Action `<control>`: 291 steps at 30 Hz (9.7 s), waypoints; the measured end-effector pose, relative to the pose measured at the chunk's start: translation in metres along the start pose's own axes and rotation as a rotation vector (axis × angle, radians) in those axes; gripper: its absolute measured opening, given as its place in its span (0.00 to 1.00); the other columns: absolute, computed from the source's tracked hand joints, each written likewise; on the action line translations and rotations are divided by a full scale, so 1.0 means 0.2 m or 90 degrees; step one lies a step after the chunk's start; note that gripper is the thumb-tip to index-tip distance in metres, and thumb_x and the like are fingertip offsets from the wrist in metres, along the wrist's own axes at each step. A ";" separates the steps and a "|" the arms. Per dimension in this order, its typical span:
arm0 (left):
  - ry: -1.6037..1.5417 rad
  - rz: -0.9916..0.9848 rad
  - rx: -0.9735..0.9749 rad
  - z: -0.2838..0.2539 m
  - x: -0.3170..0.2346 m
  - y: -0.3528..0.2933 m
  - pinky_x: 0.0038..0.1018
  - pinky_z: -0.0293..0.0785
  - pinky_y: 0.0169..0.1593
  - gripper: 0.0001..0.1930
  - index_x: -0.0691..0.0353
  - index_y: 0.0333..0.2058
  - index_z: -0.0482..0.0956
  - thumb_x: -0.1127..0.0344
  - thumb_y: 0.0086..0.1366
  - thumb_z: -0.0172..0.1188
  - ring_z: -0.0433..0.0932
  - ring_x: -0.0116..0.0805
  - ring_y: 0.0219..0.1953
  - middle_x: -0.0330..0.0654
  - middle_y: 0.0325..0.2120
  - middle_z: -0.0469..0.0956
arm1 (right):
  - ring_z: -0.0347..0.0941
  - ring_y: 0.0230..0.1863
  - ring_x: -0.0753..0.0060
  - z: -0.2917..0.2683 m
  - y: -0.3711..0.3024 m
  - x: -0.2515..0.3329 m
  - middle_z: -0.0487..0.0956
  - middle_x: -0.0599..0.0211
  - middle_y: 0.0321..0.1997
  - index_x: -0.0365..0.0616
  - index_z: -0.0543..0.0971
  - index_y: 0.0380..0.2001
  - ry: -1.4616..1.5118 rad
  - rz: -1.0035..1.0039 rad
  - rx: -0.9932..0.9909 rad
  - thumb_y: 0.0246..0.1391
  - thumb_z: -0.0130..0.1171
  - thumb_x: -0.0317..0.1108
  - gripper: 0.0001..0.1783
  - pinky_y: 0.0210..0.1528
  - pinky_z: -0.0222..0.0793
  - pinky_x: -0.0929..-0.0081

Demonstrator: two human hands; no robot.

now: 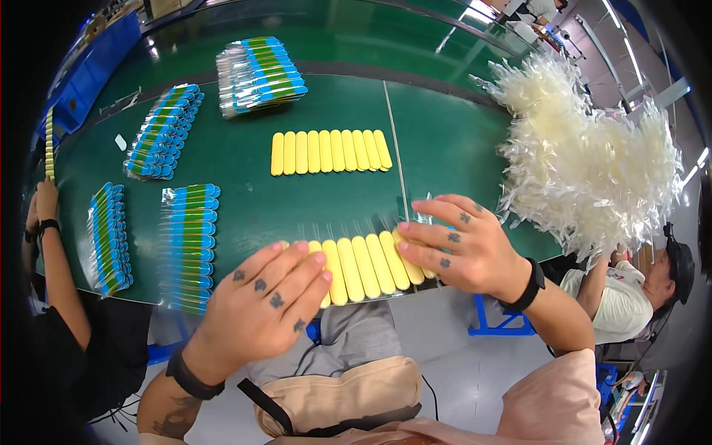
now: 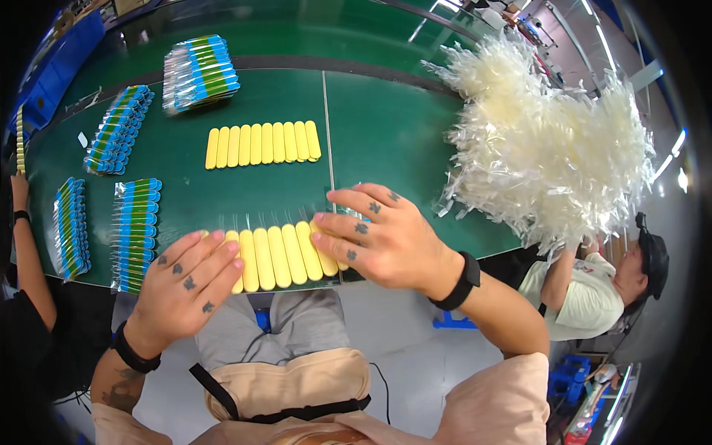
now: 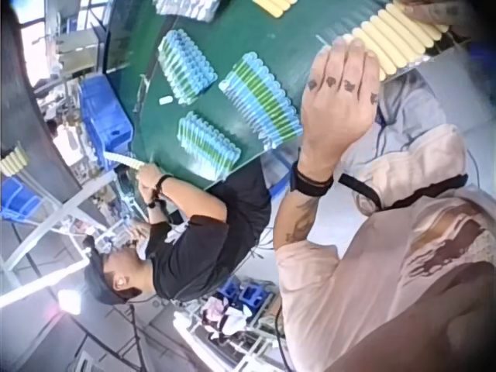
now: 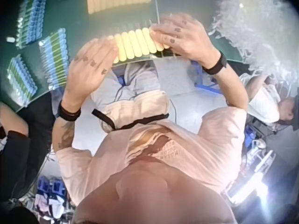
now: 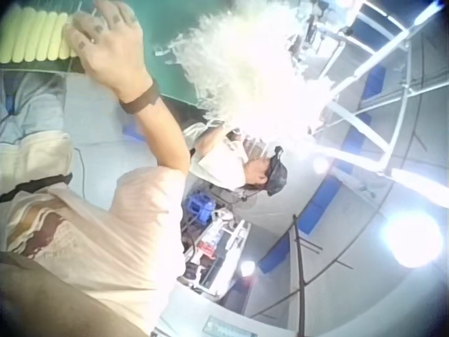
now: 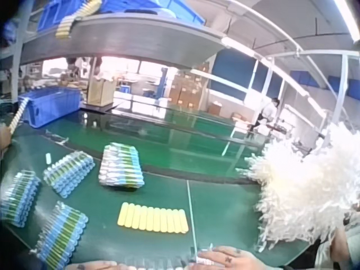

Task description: The person is manually assembling and packaging small plastic/rubber products on a factory production line.

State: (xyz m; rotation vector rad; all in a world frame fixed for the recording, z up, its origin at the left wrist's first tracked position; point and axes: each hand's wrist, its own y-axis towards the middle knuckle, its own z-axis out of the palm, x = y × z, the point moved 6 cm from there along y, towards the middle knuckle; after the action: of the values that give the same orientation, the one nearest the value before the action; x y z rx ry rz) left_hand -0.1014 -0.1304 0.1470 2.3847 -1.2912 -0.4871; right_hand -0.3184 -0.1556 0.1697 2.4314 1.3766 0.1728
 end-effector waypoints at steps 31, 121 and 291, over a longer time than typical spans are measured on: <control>-0.366 -0.354 -0.376 0.09 0.16 -0.22 0.23 0.72 0.29 0.08 0.67 0.32 0.80 0.80 0.51 0.62 0.77 0.33 0.25 0.47 0.31 0.81 | 0.75 0.18 0.59 0.25 0.32 -0.08 0.75 0.65 0.17 0.43 0.74 0.20 0.036 0.015 0.310 0.46 0.60 0.34 0.08 0.18 0.68 0.63; -0.454 -0.520 -0.246 0.18 0.30 -0.05 0.46 0.68 0.33 0.10 0.60 0.34 0.80 0.62 0.67 0.53 0.76 0.57 0.30 0.52 0.23 0.77 | 0.76 0.27 0.44 0.28 0.59 0.02 0.78 0.46 0.24 0.33 0.82 0.25 0.217 0.237 0.186 0.37 0.68 0.26 0.09 0.31 0.71 0.60; -0.746 -0.533 -0.368 -0.37 0.01 -0.24 0.27 0.75 0.53 0.29 0.70 0.65 0.56 0.82 0.64 0.49 0.78 0.35 0.50 0.52 0.51 0.75 | 0.74 0.39 0.77 0.18 0.54 0.39 0.80 0.65 0.40 0.34 0.78 0.45 0.967 0.283 -0.049 0.57 0.65 0.29 0.14 0.44 0.72 0.75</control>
State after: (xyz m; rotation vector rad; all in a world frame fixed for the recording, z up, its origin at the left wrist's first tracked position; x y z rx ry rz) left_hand -0.0324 -0.0956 0.1876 1.9434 -0.1940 -2.3311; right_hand -0.1805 -0.1489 0.1696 2.3413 1.0202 2.4380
